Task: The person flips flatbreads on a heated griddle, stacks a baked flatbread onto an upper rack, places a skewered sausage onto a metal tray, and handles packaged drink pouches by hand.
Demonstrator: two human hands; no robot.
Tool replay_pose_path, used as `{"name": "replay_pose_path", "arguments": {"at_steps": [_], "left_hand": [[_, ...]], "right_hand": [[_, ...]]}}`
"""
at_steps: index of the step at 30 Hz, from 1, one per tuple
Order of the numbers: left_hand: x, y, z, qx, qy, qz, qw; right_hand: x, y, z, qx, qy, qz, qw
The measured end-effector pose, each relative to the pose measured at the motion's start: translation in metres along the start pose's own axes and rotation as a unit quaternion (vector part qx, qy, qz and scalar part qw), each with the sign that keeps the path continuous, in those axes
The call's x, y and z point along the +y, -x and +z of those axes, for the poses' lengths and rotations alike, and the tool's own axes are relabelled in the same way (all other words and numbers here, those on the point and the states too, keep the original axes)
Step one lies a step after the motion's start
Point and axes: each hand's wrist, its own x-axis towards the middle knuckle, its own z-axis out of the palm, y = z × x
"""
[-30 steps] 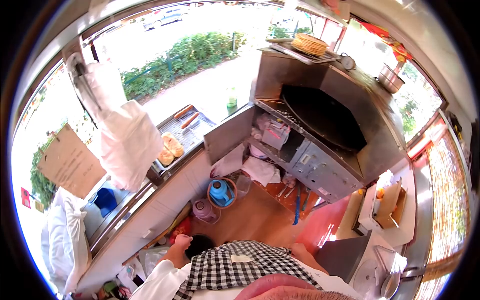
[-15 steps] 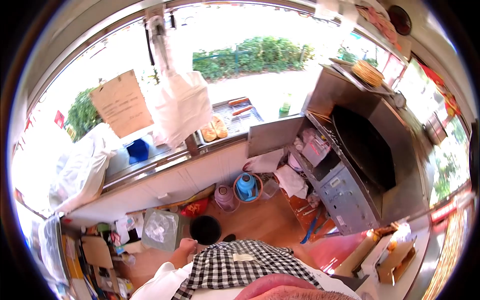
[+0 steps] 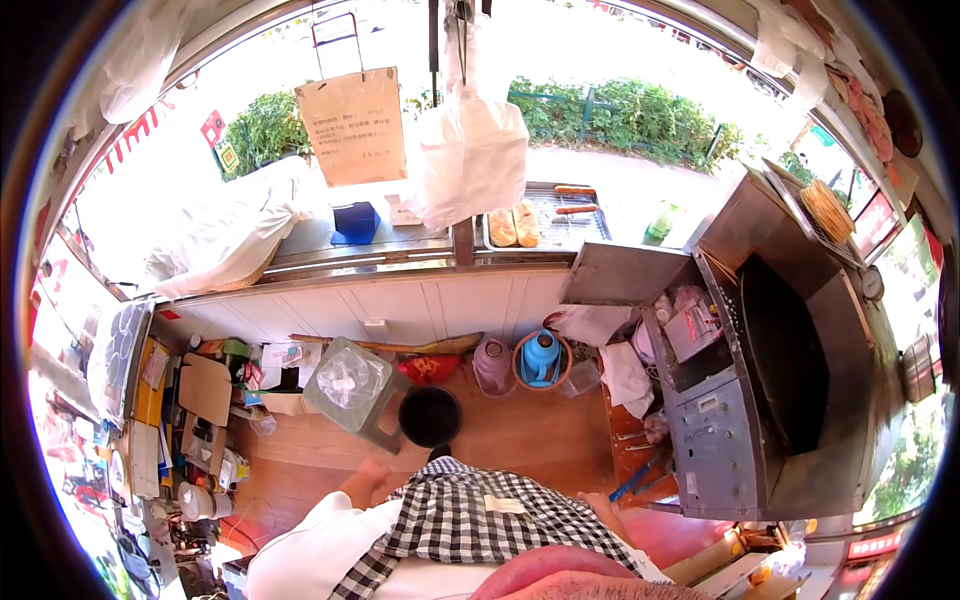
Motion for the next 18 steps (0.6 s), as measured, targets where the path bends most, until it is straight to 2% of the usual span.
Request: {"name": "replay_pose_path", "arguments": {"at_steps": [1, 4, 7, 8, 9, 10, 11, 12, 15, 16, 18], "left_hand": [[0.016, 0.012, -0.01, -0.005, 0.0, -0.058, 0.998], [-0.018, -0.043, 0.007, 0.015, 0.053, 0.064, 0.996], [0.025, -0.05, -0.02, -0.012, 0.219, -0.015, 0.975], [0.043, -0.046, -0.035, 0.002, 0.213, 0.001, 0.977], [0.058, -0.043, -0.046, 0.013, 0.207, 0.016, 0.978], [0.058, -0.056, -0.05, 0.009, 0.231, 0.032, 0.972], [0.059, -0.066, -0.056, 0.006, 0.255, 0.047, 0.966], [0.062, -0.067, -0.061, 0.004, 0.251, 0.045, 0.967], [0.059, -0.074, -0.079, -0.013, 0.228, 0.038, 0.973], [0.052, -0.08, -0.082, -0.029, 0.216, 0.03, 0.976], [0.032, -0.094, -0.083, -0.055, 0.21, 0.011, 0.976]], "right_hand": [[0.068, -0.047, 0.013, -0.022, 0.218, -0.057, 0.974], [0.068, -0.039, 0.022, -0.005, 0.189, -0.078, 0.979], [0.077, -0.049, 0.048, 0.085, 0.122, -0.205, 0.967], [0.082, -0.059, 0.059, 0.103, 0.105, -0.19, 0.971], [0.065, -0.056, 0.063, 0.098, 0.147, -0.103, 0.979], [0.048, -0.05, 0.071, 0.146, 0.107, -0.115, 0.977], [0.024, -0.046, 0.08, 0.14, -0.196, -0.069, 0.968], [0.03, -0.052, 0.085, 0.097, -0.23, -0.102, 0.963], [-0.064, -0.009, 0.073, 0.128, -0.175, 0.083, 0.973], [-0.055, -0.021, 0.077, 0.104, -0.165, 0.1, 0.976], [-0.052, -0.025, 0.087, 0.093, -0.257, 0.115, 0.955]]}}
